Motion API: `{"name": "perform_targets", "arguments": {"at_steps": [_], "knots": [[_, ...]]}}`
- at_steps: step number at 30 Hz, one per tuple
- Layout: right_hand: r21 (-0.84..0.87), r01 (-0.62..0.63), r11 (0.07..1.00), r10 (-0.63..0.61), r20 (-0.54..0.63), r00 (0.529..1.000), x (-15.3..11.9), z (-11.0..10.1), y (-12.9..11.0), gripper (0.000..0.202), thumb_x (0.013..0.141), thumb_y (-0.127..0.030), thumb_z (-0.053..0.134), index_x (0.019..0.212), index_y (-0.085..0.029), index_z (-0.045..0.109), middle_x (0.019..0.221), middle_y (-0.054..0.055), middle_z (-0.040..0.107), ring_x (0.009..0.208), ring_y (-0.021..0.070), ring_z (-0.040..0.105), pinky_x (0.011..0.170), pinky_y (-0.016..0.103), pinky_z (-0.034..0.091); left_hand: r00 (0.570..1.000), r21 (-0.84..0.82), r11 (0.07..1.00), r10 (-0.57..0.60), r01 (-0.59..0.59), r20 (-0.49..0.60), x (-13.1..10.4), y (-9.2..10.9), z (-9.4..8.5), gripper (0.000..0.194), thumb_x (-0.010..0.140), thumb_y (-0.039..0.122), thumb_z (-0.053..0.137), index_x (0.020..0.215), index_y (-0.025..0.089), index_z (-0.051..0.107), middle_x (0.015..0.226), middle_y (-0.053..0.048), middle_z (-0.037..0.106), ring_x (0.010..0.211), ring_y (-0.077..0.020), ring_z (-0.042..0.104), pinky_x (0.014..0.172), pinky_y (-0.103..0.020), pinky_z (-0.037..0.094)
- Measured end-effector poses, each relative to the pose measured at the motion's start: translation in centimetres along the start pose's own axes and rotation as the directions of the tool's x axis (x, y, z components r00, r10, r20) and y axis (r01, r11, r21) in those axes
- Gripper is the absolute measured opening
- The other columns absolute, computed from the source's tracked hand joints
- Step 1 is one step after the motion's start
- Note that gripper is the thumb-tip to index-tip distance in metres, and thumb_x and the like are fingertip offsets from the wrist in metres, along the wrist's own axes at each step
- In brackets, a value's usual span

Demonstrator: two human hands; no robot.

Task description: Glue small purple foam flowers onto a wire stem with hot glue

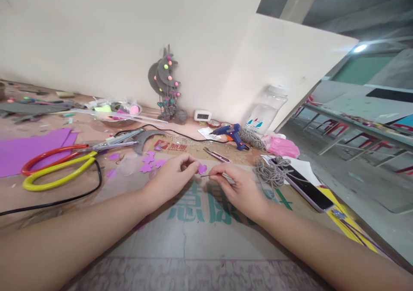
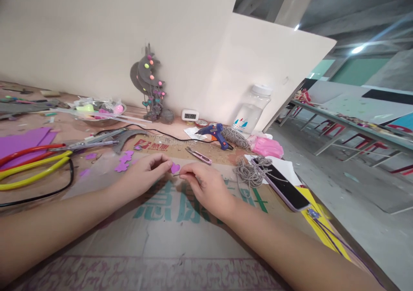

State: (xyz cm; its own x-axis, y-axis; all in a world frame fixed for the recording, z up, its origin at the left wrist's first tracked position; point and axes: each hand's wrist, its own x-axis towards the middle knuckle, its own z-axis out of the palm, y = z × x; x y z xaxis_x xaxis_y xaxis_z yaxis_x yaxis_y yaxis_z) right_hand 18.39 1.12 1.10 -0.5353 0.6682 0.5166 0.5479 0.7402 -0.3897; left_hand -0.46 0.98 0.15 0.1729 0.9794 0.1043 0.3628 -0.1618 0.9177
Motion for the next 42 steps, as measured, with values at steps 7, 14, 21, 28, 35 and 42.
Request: {"name": "perform_targets", "arguments": {"at_steps": [7, 14, 21, 28, 35, 42], "knots": [[-0.035, 0.060, 0.998, -0.060, 0.012, 0.998, -0.03, 0.18, 0.34, 0.013, 0.088, -0.024, 0.050, 0.077, -0.019, 0.056, 0.072, 0.003, 0.062, 0.069, 0.0141, 0.054, 0.067, 0.028, 0.043, 1.000, 0.013, 1.000, 0.002, -0.002, 0.001, 0.05, 0.40, -0.10, 0.019, 0.081, 0.034, 0.045, 0.073, 0.019, 0.054, 0.070, 0.003, 0.058, 0.067, -0.0145, 0.052, 0.058, -0.024, 0.033], [-0.028, 0.079, 0.996, -0.080, -0.017, 0.997, 0.10, 0.19, 0.36, 0.007, 0.085, -0.023, 0.055, 0.081, -0.020, 0.059, 0.069, 0.001, 0.061, 0.069, 0.0137, 0.053, 0.067, 0.027, 0.041, 1.000, 0.024, 1.000, 0.005, -0.005, 0.015, -0.01, 0.20, -0.09, 0.020, 0.082, 0.034, 0.044, 0.074, 0.019, 0.054, 0.070, 0.003, 0.056, 0.067, -0.0140, 0.050, 0.059, -0.024, 0.033], [-0.016, -0.026, 1.000, 0.025, -0.038, 0.999, 0.28, 0.23, 0.31, 0.008, 0.083, -0.024, 0.058, 0.076, -0.019, 0.060, 0.068, 0.000, 0.059, 0.062, 0.0128, 0.050, 0.063, 0.026, 0.040, 0.999, 0.023, 0.999, 0.031, -0.032, 0.019, 0.05, 0.28, -0.04, 0.019, 0.082, 0.033, 0.045, 0.073, 0.019, 0.055, 0.066, 0.003, 0.054, 0.060, -0.0127, 0.048, 0.056, -0.023, 0.034], [0.019, -0.114, 0.993, 0.114, 0.001, 0.994, 0.31, 0.56, 0.74, 0.009, 0.083, -0.025, 0.056, 0.077, -0.019, 0.058, 0.069, 0.000, 0.057, 0.061, 0.0121, 0.046, 0.059, 0.025, 0.037, 0.997, 0.038, 0.997, 0.061, -0.062, 0.049, -0.17, 0.37, -0.10, 0.020, 0.082, 0.033, 0.044, 0.072, 0.018, 0.054, 0.065, 0.004, 0.052, 0.061, -0.0115, 0.047, 0.057, -0.023, 0.033], [0.060, -0.213, 0.975, 0.209, 0.057, 0.976, 0.27, 0.67, 0.69, 0.014, 0.083, -0.032, 0.054, 0.089, -0.018, 0.055, 0.063, -0.003, 0.043, 0.058, 0.0113, 0.043, 0.055, 0.023, 0.036, 0.996, 0.056, 0.996, 0.070, -0.073, 0.058, -0.19, 0.57, -0.11, 0.021, 0.083, 0.032, 0.043, 0.074, 0.018, 0.054, 0.067, 0.004, 0.053, 0.064, -0.0113, 0.048, 0.058, -0.022, 0.033], [0.079, -0.211, 0.974, 0.205, 0.083, 0.975, 0.56, 0.60, 0.43, 0.016, 0.087, -0.027, 0.048, 0.086, -0.018, 0.061, 0.072, 0.002, 0.058, 0.067, 0.0129, 0.051, 0.060, 0.025, 0.039, 0.991, 0.071, 0.992, 0.102, -0.108, 0.089, -0.19, 0.37, -0.13, 0.021, 0.083, 0.032, 0.043, 0.073, 0.018, 0.054, 0.067, 0.004, 0.054, 0.065, -0.0118, 0.049, 0.058, -0.022, 0.035]]}}
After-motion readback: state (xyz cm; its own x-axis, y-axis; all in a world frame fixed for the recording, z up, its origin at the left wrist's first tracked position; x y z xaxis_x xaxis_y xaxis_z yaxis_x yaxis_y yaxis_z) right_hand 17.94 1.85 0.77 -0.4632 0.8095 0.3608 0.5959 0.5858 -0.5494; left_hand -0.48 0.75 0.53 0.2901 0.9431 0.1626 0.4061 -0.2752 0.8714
